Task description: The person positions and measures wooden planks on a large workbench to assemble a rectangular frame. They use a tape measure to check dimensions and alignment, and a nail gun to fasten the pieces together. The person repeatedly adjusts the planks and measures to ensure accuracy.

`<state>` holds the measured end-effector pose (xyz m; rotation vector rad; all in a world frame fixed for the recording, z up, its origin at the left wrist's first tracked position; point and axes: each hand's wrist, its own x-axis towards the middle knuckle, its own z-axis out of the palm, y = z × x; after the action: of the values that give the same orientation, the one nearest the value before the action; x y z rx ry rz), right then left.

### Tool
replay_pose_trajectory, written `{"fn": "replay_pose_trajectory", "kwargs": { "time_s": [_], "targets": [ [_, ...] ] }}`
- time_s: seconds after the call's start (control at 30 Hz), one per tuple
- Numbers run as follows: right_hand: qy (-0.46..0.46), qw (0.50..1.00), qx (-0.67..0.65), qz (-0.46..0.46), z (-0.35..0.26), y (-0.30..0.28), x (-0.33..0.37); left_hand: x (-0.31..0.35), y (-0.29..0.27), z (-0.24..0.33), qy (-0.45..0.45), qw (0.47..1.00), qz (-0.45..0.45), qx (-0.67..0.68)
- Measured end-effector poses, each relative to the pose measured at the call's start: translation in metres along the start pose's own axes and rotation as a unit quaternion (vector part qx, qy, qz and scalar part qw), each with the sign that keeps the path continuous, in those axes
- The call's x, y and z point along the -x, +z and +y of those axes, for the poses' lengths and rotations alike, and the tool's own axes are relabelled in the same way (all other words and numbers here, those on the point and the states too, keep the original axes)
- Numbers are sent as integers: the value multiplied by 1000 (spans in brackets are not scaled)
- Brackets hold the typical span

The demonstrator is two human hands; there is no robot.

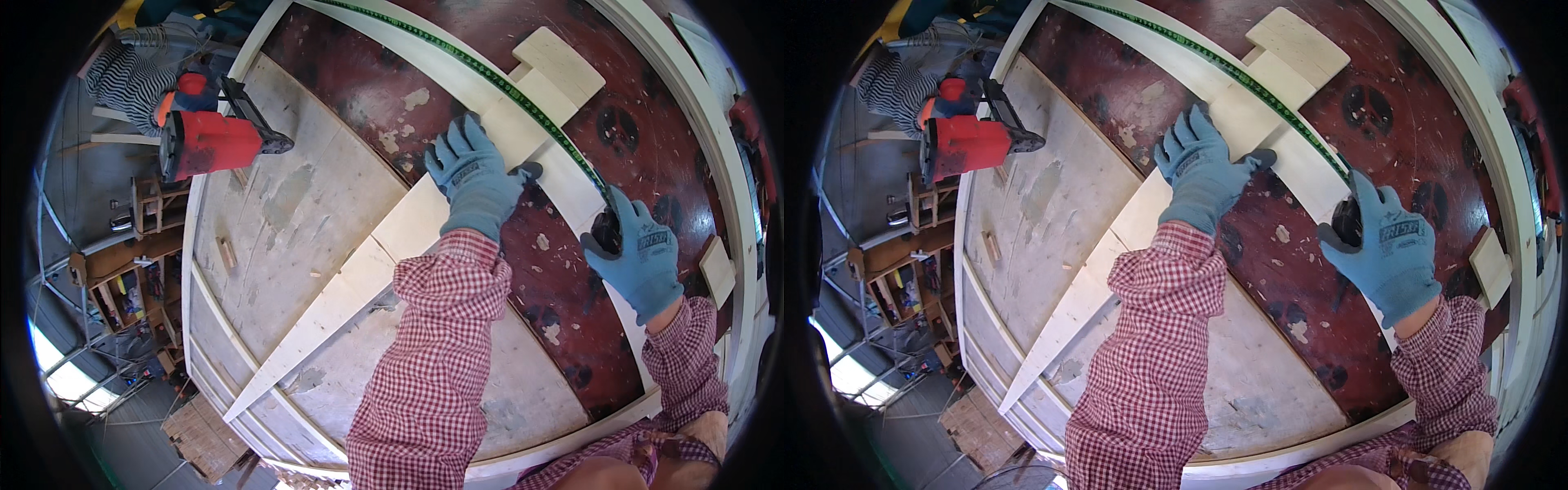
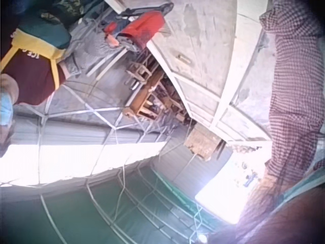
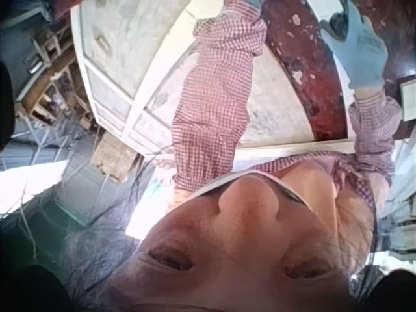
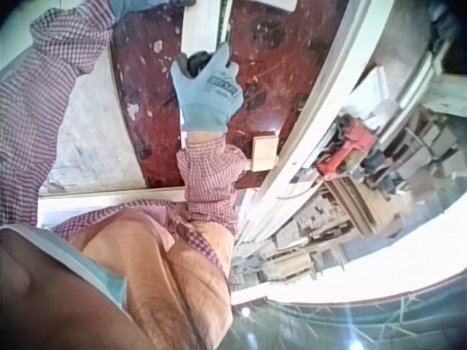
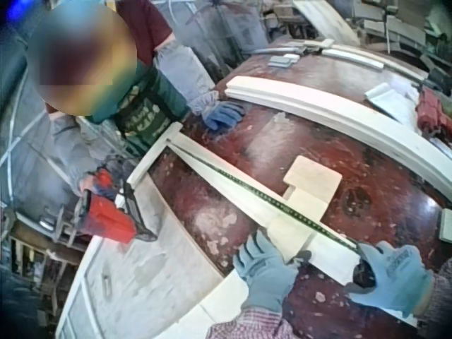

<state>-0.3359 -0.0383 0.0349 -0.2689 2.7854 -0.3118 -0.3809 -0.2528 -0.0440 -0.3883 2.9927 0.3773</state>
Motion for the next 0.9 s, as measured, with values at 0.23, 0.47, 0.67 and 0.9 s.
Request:
{"fn": "replay_pose_trajectory", "kwargs": {
  "time_s": [0.23,0.47,0.67,0.9],
  "targets": [
    [8,999,14,34,-6,9,3,5,-6,4,6,999,11,47],
    [-13,997,38,70,-1,18,4,8,-8,5,7,996,-18,91],
    [-21,996,45,73,-4,17,4,7,-5,2,13,996,-4,84],
    [-20,997,35,67,0,18,4,7,-1,2,23,998,13,64]
  ]
}}
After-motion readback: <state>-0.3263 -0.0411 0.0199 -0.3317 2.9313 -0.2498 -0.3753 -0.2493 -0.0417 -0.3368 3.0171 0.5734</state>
